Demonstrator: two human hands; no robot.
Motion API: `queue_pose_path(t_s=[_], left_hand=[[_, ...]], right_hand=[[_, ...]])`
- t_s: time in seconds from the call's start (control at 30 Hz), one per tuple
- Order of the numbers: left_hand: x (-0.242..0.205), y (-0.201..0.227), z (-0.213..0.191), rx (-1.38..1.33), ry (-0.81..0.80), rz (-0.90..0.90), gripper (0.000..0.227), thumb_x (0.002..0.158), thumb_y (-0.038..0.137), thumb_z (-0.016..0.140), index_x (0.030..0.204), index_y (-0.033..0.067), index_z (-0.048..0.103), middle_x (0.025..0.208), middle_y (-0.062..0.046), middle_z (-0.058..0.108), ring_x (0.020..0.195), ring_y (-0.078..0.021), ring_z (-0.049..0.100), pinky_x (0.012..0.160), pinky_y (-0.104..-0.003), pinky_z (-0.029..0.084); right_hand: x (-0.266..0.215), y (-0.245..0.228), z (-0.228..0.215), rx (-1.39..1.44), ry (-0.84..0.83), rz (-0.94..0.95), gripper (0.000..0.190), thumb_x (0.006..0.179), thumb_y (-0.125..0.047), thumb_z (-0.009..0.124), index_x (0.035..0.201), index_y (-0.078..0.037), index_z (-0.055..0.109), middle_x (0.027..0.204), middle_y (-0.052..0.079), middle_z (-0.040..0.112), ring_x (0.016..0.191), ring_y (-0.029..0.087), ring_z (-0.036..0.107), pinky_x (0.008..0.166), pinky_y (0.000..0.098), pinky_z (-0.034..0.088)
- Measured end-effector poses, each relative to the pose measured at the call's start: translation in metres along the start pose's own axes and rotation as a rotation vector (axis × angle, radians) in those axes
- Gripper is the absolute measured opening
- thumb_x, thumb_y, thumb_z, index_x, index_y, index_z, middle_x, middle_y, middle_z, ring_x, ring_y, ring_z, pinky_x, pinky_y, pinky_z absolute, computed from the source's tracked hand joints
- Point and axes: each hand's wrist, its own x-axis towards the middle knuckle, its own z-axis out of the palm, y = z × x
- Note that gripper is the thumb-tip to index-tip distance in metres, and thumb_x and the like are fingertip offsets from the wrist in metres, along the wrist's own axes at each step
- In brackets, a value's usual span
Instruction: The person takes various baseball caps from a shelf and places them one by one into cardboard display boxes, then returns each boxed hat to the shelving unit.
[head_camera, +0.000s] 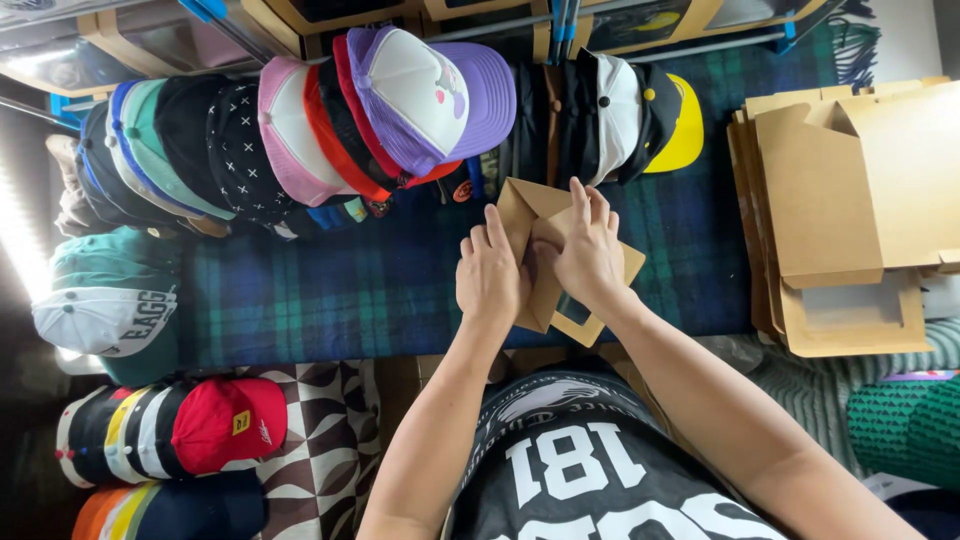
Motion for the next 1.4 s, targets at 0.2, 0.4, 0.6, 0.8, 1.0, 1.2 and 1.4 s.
queue_pose_path(t_s=[0.2,0.4,0.6,0.8,1.0,1.2,1.4], left_hand=[[0.01,-0.023,-0.015,-0.503,-0.27,-0.131,0.089,0.08,0.029,0.06,0.161,0.0085,0.031,0.144,-0.018,0.056,0.124,-0.0402,0.062,0.097,-0.048,0.056],[0.01,-0.026,-0.044,-0.72,-0.435,-0.147,0.09,0.085,0.018,0.056,0.164,0.0044,0.016,0.162,-0.024,0.034,0.146,-0.0449,0.038,0.116,-0.055,0.04],[0.003,-0.037,-0.087,-1.232,-0.452,-0.349,0.084,0.076,0.008,0.05,0.159,0.0142,0.039,0.141,-0.019,0.054,0.128,-0.0374,0.052,0.097,-0.047,0.048],[0.021,-0.065,-0.09,-0.8,-0.186,-0.201,0.054,0.073,0.001,0.075,0.124,0.0141,0.063,0.106,-0.008,0.068,0.094,-0.0264,0.071,0.085,-0.041,0.056],[-0.006,-0.049,-0.069,0.338,0.005,0.497,0.011,0.074,0.006,0.075,0.081,0.0133,0.071,0.092,-0.003,0.054,0.076,-0.025,0.066,0.054,-0.042,0.058],[-0.038,-0.051,-0.061,0.18,-0.241,0.366,0.041,0.074,0.043,0.066,0.096,0.0086,0.068,0.119,-0.013,0.053,0.117,-0.0336,0.04,0.096,-0.048,0.027],[-0.065,-0.092,-0.023,-0.175,0.363,0.456,0.032,0.093,0.049,0.064,0.087,0.0191,0.074,0.158,-0.017,0.04,0.153,-0.0473,0.02,0.12,-0.067,0.009]], right_hand=[[-0.01,0.025,0.008,-0.007,0.381,-0.421,0.074,0.096,-0.068,0.054,0.152,-0.02,0.049,0.157,0.023,0.032,0.101,0.029,0.068,0.066,0.0428,0.065],[-0.002,0.024,0.001,0.101,0.23,-0.439,0.075,0.08,-0.066,0.075,0.134,-0.018,0.054,0.156,0.025,0.028,0.103,0.041,0.066,0.072,0.0551,0.063],[0.016,0.07,0.009,0.675,-0.056,-0.307,0.063,0.078,-0.033,0.09,0.118,-0.014,0.046,0.159,0.016,0.025,0.115,0.046,0.064,0.088,0.0546,0.059],[0.024,0.076,-0.027,0.835,-0.19,-0.2,0.066,0.083,-0.072,0.067,0.108,-0.012,0.058,0.158,0.019,0.039,0.126,0.044,0.056,0.089,0.0564,0.056],[0.018,0.044,-0.066,0.494,-0.125,-0.247,0.041,0.073,-0.019,0.081,0.112,-0.01,0.075,0.152,0.018,0.052,0.121,0.044,0.062,0.076,0.0465,0.062],[0.017,0.037,-0.07,0.206,-0.226,-0.336,0.065,0.067,-0.008,0.063,0.13,-0.024,0.073,0.164,0.016,0.038,0.139,0.045,0.046,0.112,0.0559,0.044],[0.036,0.052,-0.047,0.172,-0.301,-0.613,0.053,0.07,-0.009,0.059,0.121,-0.01,0.074,0.157,0.019,0.046,0.14,0.049,0.043,0.115,0.0558,0.039]])
